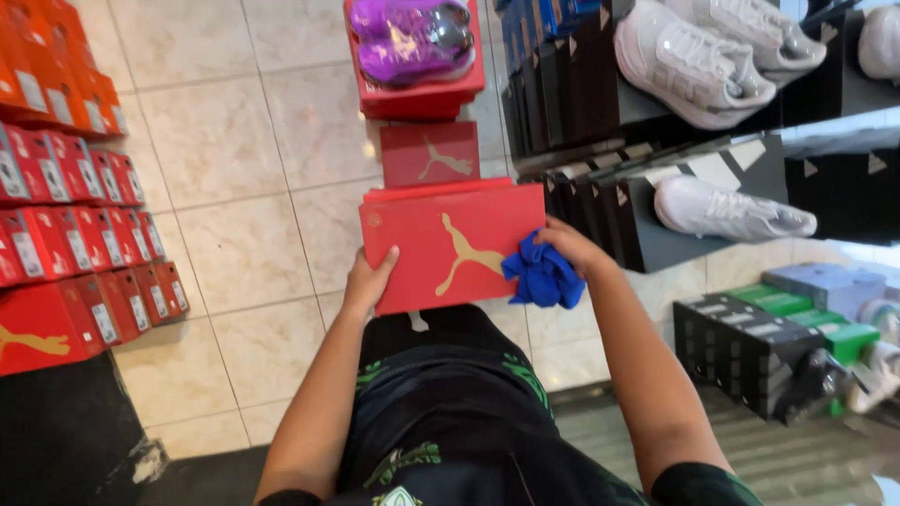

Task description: Wiping down shoes and shoe boxes with a cloth and organizing them

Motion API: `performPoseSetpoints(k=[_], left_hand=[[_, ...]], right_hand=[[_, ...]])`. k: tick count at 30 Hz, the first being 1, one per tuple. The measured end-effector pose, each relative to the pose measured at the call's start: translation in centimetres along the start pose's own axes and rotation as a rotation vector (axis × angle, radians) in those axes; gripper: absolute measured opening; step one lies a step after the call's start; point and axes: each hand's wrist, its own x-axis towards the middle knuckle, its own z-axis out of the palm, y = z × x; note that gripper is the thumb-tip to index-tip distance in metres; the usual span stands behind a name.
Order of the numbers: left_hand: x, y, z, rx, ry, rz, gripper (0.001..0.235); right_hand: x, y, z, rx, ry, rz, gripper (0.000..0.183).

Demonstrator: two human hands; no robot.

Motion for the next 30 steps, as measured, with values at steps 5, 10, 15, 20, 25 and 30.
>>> performPoseSetpoints(k=[5,10,15,20,25,30], left_hand=[[2.5,-2.6,1.1,-0.023,0.093,0.053,0.088],[0.4,-0.2,0.2,-0.08,0.136,0.152,0.087],[2.1,-1.0,0.7,-0.08,0.167,0.179,0.084],[3.1,-3.7,2.3,-0.047,0.284,0.249,0.067],[4.0,-3.6,2.3,0.035,0.338,0.161,0.069],[4.4,-4.0,2.1,-0.014,0.346,0.152,0.069]], right_hand=[[-6.1,-1.6,-1.3,-0.408,0.551,-0.334,0.055],[-6.8,-0.1,11.0,-0.783,0.716,-0.989,0.06],[-0.3,2.4,20.4,-1.084,0.878,-0.8,0.078],[-0.7,4.1,18.9,-1.32,0.502,-1.204,0.073],[3.1,-0.1,8.2,-1.341,0.553,-1.232,0.077],[9.4,-9.7,12.2,-1.433,0.357,-0.677,0.085]])
